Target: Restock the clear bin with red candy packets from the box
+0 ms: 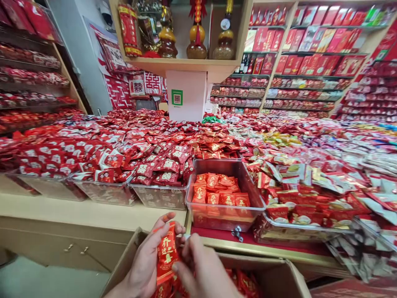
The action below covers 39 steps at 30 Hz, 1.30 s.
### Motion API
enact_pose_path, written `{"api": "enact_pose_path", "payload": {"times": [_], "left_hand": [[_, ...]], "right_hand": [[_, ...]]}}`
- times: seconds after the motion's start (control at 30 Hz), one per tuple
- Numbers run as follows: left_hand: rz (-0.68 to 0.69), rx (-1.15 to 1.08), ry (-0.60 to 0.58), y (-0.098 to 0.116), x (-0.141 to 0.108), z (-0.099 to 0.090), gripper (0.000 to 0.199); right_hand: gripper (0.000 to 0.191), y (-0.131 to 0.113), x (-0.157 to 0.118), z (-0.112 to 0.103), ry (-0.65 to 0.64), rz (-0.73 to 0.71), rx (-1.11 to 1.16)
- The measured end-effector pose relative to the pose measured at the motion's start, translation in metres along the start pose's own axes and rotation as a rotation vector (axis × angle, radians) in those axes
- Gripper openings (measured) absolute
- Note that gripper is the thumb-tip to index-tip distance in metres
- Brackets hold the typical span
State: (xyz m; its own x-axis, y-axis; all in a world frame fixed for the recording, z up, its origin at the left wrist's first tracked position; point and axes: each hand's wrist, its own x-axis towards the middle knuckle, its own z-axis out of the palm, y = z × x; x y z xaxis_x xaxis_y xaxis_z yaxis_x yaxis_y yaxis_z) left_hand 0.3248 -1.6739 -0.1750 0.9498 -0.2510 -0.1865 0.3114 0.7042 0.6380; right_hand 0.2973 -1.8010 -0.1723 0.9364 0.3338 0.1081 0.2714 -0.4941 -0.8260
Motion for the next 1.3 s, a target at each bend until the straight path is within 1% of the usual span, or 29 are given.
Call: {"api": "enact_pose_path", "payload": {"times": [0.03, 0.1, 0.17, 0.2, 0.23, 0.27, 0.3, 0.37, 0.4, 0.43, 0.47, 0.5, 0.57, 0.63, 0.67, 0.73, 0.77, 0.83, 0.9, 0.97, 1.07, 1.17, 1.23, 1.3], "left_hand": [[-0.013, -0.019, 0.009, -0.001, 0.0, 0.0, 0.018], [-0.043, -0.058, 0.054, -0.003, 0.002, -0.001, 0.017], [-0.069, -0.094, 0.14, -0.003, 0.005, -0.003, 0.015], [-0.081, -0.106, 0.176, -0.002, 0.007, -0.004, 0.014], [-0.094, -0.114, 0.192, -0.001, 0.008, -0.004, 0.013], [-0.108, -0.116, 0.187, 0.0, 0.008, -0.004, 0.012], [-0.121, -0.114, 0.157, 0.002, 0.008, -0.004, 0.01], [-0.12, -0.103, 0.051, 0.005, 0.006, -0.002, 0.012], [-0.103, -0.097, -0.002, 0.007, 0.005, -0.001, 0.016], [-0.085, -0.084, -0.049, 0.009, 0.003, 0.0, 0.021], [-0.067, -0.058, -0.089, 0.011, 0.002, 0.001, 0.025], [-0.055, -0.013, -0.124, 0.012, 0.001, 0.002, 0.028], [-0.055, 0.124, -0.188, 0.013, 0.001, 0.001, 0.029], [-0.063, 0.283, -0.235, 0.011, 0.002, -0.001, 0.026], [-0.071, 0.35, -0.253, 0.01, 0.002, -0.002, 0.025], [-0.1, 0.449, -0.285, 0.006, 0.003, -0.005, 0.025], [-0.11, 0.487, -0.303, 0.004, 0.004, -0.007, 0.026], [-0.123, 0.561, -0.343, 0.0, 0.004, -0.009, 0.028], [-0.12, 0.63, -0.367, -0.004, 0.005, -0.01, 0.031], [-0.125, 0.687, -0.379, -0.006, 0.005, -0.012, 0.033], [-0.131, 0.738, -0.372, -0.007, 0.006, -0.012, 0.034], [-0.129, 0.76, -0.347, -0.007, 0.007, -0.012, 0.034], [-0.129, 0.77, -0.335, -0.007, 0.008, -0.012, 0.033], [-0.127, 0.78, -0.332, -0.007, 0.008, -0.013, 0.032]], "right_hand": [[0.011, 0.007, 0.0, 0.009, 0.005, -0.026, -0.006], [0.017, 0.018, 0.004, 0.016, 0.044, -0.124, -0.12], [0.023, 0.02, 0.01, 0.016, 0.133, -0.285, -0.35], [0.022, 0.019, 0.012, 0.015, 0.187, -0.385, -0.487], [0.016, 0.017, 0.014, 0.013, 0.246, -0.485, -0.615], [0.008, 0.013, 0.015, 0.011, 0.288, -0.584, -0.726], [0.008, 0.01, 0.015, 0.009, 0.309, -0.677, -0.813], [0.021, 0.0, 0.013, -0.003, 0.292, -0.806, -0.908], [0.025, -0.006, 0.012, -0.013, 0.263, -0.823, -0.923], [0.028, -0.012, 0.012, -0.025, 0.231, -0.803, -0.928], [0.029, -0.018, 0.013, -0.041, 0.214, -0.752, -0.936], [0.028, -0.024, 0.016, -0.058, 0.21, -0.67, -0.956], [0.026, -0.03, 0.031, -0.093, 0.254, -0.489, -1.078], [0.023, -0.027, 0.055, -0.124, 0.236, -0.274, -1.263], [0.022, -0.022, 0.069, -0.135, 0.19, -0.187, -1.34], [0.022, -0.005, 0.095, -0.149, 0.069, -0.094, -1.444], [0.023, 0.005, 0.105, -0.152, 0.015, -0.08, -1.472], [0.027, 0.023, 0.119, -0.152, -0.048, -0.079, -1.511], [0.029, 0.037, 0.124, -0.146, -0.07, -0.08, -1.541], [0.029, 0.045, 0.122, -0.141, -0.082, -0.07, -1.565], [0.026, 0.048, 0.117, -0.138, -0.11, -0.023, -1.556], [0.025, 0.043, 0.116, -0.139, -0.132, 0.064, -1.509], [0.026, 0.038, 0.119, -0.139, -0.116, 0.13, -1.479], [0.026, 0.034, 0.125, -0.134, -0.087, 0.127, -1.441]]}}
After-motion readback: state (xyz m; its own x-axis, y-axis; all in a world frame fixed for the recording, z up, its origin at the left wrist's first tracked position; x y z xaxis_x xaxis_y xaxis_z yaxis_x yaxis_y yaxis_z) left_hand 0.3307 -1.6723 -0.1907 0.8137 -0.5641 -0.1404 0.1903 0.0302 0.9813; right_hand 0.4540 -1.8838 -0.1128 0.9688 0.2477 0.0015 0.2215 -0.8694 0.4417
